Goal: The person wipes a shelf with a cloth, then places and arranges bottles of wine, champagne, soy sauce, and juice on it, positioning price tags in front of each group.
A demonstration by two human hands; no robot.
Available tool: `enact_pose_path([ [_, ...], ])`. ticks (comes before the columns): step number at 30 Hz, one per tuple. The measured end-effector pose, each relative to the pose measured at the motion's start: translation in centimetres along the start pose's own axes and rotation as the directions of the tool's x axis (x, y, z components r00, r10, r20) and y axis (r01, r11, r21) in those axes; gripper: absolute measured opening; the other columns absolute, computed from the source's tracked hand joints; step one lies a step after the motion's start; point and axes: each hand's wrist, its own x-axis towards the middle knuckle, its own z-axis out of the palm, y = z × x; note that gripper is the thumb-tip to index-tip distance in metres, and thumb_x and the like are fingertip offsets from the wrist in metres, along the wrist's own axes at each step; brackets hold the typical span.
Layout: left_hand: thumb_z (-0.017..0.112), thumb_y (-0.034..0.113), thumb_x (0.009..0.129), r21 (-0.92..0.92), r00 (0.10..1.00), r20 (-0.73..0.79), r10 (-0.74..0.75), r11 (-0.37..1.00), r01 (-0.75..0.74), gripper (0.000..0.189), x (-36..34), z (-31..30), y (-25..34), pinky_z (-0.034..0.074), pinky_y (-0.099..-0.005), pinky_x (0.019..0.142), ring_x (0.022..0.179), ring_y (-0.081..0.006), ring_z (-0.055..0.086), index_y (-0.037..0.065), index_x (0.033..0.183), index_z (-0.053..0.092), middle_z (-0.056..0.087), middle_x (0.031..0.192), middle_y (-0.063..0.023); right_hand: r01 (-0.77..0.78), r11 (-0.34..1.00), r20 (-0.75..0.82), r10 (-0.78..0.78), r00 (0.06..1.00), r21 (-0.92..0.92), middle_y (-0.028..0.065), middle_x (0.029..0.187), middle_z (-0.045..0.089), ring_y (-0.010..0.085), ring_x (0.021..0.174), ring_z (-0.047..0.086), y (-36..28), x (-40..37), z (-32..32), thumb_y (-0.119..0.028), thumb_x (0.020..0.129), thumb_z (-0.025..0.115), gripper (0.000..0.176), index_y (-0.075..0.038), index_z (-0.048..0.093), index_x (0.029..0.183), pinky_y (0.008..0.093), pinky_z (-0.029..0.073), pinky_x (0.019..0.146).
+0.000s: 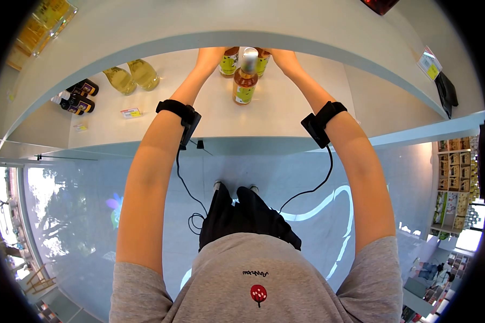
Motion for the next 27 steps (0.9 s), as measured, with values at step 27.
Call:
enact_pose_path([
  [27,0.038,-0.009,0.076,-0.338,0.909,0.132,-0.394,0.845,0.415,0.061,-15.9,5.5,-2.5,0.029,-0.0366,0.105,0.127,-0.0249,0.038,0.007,0.135,0.033,0.041,0.134,-0.0139,-0.155,0.965,-0.102,0.18,0.978,0.213,0.0176,0.108,0.059,0.0311,0.101,0.057,4.6,-13.4,8.6,-0.022,0.065,0.078,0.064,-0.003,0.043,0.116,0.0375,0.044,0.083],
])
